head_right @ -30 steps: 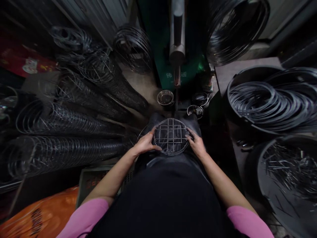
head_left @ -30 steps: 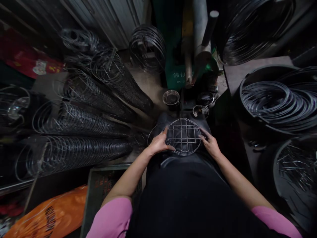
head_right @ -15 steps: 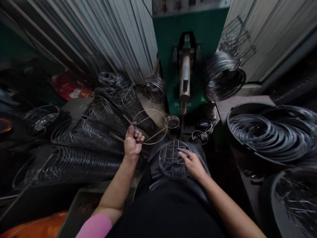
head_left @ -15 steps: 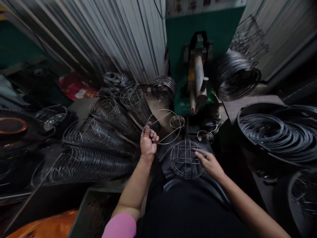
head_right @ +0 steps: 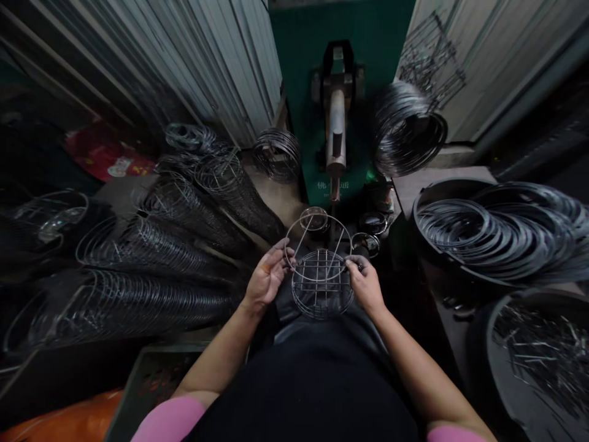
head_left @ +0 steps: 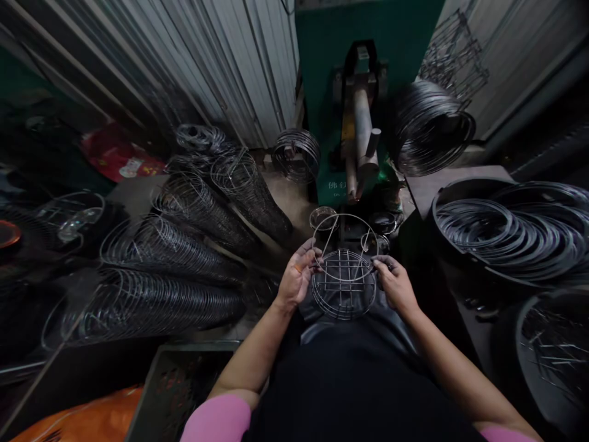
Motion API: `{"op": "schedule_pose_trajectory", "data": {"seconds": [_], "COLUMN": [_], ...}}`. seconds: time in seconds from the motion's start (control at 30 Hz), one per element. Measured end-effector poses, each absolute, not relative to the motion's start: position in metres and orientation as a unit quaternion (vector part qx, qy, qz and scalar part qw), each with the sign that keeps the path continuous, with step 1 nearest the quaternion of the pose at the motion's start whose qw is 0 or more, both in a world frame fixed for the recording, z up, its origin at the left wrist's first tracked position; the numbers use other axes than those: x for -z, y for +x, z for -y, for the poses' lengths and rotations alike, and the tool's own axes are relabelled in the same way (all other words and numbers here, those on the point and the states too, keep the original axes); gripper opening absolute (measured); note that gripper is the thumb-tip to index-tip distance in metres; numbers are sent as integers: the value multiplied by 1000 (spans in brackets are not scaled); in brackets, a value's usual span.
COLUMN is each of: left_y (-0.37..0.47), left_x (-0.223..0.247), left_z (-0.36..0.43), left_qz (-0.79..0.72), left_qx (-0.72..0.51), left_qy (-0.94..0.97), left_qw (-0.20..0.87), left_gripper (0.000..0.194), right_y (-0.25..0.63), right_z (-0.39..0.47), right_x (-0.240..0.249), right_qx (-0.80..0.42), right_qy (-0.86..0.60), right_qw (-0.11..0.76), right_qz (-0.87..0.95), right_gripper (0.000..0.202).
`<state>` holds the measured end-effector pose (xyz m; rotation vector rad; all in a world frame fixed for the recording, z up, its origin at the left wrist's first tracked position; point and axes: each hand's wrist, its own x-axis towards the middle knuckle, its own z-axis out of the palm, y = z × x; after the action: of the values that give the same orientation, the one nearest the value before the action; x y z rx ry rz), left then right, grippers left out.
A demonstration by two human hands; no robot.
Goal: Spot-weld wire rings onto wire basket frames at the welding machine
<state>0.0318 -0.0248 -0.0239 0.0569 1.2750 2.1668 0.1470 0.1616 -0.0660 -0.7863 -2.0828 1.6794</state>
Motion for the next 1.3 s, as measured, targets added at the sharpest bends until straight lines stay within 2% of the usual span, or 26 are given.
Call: {"op": "schedule_pose_trajectory", "data": {"seconds": [0.1, 0.23, 0.4, 0.93, 1.07, 1.17, 1.3], "left_y": [21, 19, 23, 33, 32, 33, 36], "left_x": [43, 71, 78, 91, 90, 83, 75], "left_z": [30, 34, 37, 41, 45, 50, 54], "left_qz": [-592, -732, -828, -819, -834, -847, -863], "left_qx": [-737, -599, -456, -485, -449, -381, -291], "left_qy": [30, 111, 188, 199, 227, 280, 313], "left_qw": [326, 304, 269, 232, 225, 243, 270], "left_gripper": [55, 44, 42, 40, 41, 57, 105], "right_y": [157, 167, 173, 171, 172, 175, 181], "right_z": [-167, -166, -165, -171, -171, -172, -173], "right_x": [69, 71, 76, 88, 90, 89, 84], "right_qx": [-574, -537, -497, -492, -500, -531, -571], "right_qy": [-302, -306, -296, -273, -265, -257, -237], "right_qw": [149, 119, 116, 91, 92, 94, 54], "right_qz": [747, 777, 807, 821, 819, 802, 784], "right_gripper": [36, 30, 46, 39, 40, 42, 56]}}
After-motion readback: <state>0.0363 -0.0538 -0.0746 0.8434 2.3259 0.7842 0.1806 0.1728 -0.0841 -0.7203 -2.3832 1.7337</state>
